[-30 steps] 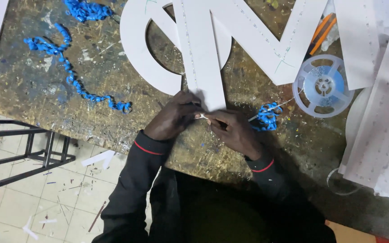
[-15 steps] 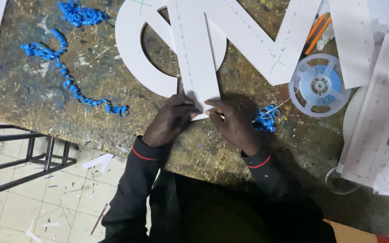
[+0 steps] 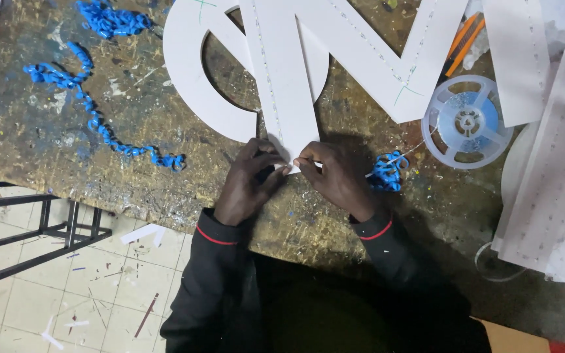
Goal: Applying adhesive LED strips to the surface of large cut-out letters for sign making.
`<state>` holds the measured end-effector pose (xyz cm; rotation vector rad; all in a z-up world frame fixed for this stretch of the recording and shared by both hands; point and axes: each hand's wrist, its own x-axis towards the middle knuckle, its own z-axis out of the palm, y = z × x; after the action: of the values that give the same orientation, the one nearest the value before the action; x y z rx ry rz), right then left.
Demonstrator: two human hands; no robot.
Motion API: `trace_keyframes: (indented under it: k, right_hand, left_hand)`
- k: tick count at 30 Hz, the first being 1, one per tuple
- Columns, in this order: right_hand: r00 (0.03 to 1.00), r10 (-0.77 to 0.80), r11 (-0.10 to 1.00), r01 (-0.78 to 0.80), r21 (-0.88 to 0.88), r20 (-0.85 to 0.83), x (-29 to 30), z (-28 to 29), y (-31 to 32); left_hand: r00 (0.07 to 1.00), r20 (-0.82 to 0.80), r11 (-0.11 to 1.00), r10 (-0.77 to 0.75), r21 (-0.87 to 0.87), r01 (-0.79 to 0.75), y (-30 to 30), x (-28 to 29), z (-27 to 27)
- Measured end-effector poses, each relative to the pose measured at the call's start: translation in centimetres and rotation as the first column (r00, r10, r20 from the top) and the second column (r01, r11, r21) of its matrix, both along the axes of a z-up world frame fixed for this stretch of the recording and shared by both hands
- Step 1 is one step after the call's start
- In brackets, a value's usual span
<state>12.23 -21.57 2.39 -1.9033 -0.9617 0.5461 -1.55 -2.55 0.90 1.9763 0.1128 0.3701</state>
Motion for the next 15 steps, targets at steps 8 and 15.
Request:
trace_keyframes:
  k: [8,15]
  right_hand:
    - [0.997,0.038,0.998,-0.035,-0.058,0.064,0.7,-2.2,-0.1]
    - [0.995,0.063,0.993,-0.054,-0.108,0.08,1.4,-1.8,-0.2]
  left_hand:
    - [0.997,-0.013,0.985,0.082,0.153,-0.08,-1.0,0.1,-1.3]
    - [0.982,0.04,0.952,0.186,0.239,-0.19,-2.1,0.5,-3.2]
